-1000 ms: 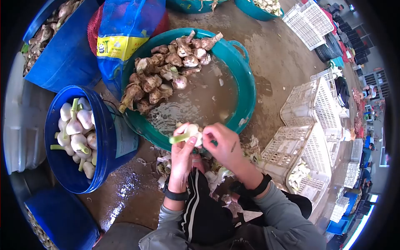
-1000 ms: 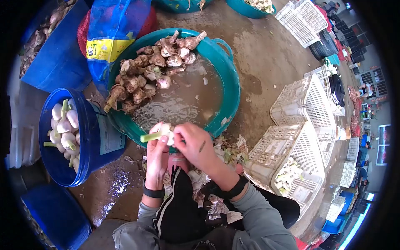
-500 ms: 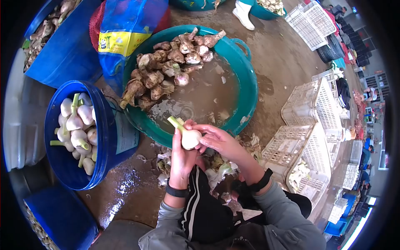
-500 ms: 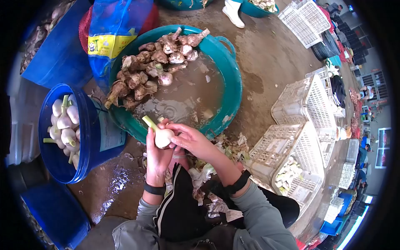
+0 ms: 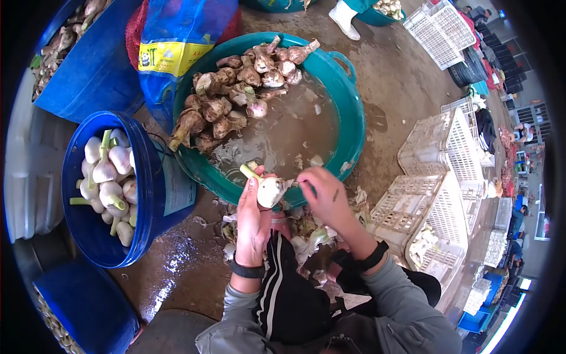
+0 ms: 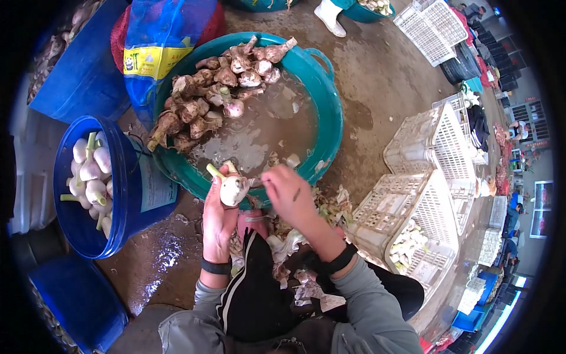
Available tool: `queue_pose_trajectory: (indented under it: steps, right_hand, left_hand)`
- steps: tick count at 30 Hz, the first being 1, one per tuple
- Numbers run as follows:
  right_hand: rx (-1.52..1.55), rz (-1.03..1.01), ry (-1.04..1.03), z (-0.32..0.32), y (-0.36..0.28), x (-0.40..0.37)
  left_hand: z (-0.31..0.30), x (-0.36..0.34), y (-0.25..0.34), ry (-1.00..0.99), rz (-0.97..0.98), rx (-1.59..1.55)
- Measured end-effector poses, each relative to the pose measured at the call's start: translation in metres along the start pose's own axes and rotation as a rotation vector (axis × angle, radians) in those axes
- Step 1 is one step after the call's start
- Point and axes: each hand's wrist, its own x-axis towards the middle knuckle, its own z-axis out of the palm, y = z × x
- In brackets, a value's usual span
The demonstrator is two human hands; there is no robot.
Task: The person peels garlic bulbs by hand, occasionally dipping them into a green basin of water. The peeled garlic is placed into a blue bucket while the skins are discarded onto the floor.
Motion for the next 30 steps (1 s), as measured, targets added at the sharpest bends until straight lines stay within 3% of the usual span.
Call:
queue_pose_trajectory:
  steps: [2, 4, 7, 9, 12, 13, 14, 18, 20, 24, 26, 27, 30]
  right_hand:
    - [0.052, 0.024, 0.006, -0.007, 0.001, 0.001]
    - [0.441, 0.234, -0.153, -0.021, -0.025, 0.011]
    - [0.151, -0.009, -0.176, -0.004, -0.022, 0.014]
    - [0.065, -0.068, -0.171, 0.006, -0.018, 0.014]
    - [0.529, 0.317, -0.118, 0.01, -0.011, 0.009]
    - [0.627, 0.343, -0.108, 0.01, -0.009, 0.009]
    - [0.726, 0.368, -0.096, 0.01, -0.008, 0.009]
    - [0.567, 0.287, -0.056, 0.01, -0.013, 0.009]
    - [0.181, 0.105, 0.029, 0.009, -0.018, 0.009]
    - [0.265, 0.219, -0.014, 0.011, -0.018, 0.006]
    - [1.115, 0.62, -0.127, 0.01, -0.011, 0.004]
    - [1.245, 0.635, -0.222, 0.009, -0.006, 0.004]
    - [1.158, 0.657, -0.22, -0.004, -0.018, 0.014]
  left_hand:
    - [0.004, 0.001, -0.002, 0.081, -0.08, -0.09]
    - [0.0, -0.001, -0.009, -0.002, -0.059, -0.024]
    - [0.008, -0.001, -0.013, -0.2, 0.218, 0.598]
    - [0.012, -0.004, -0.008, -0.207, 0.267, 0.695]
    - [0.019, -0.016, 0.002, -0.225, 0.364, 1.0]
    - [0.021, -0.018, 0.004, -0.167, 0.526, 1.267]
    - [0.02, -0.017, 0.003, -0.172, 0.525, 1.266]
    - [0.022, -0.017, -0.003, -0.091, 0.628, 1.411]
    - [0.02, -0.02, -0.005, -0.043, 0.727, 1.561]
    - [0.012, -0.02, -0.002, -0.121, 0.703, 1.542]
    - [0.012, -0.024, 0.0, -0.188, 0.007, 0.198]
    - [0.01, -0.023, -0.001, -0.187, 0.006, 0.199]
    - [0.007, -0.016, -0.01, -0.191, 0.223, 0.559]
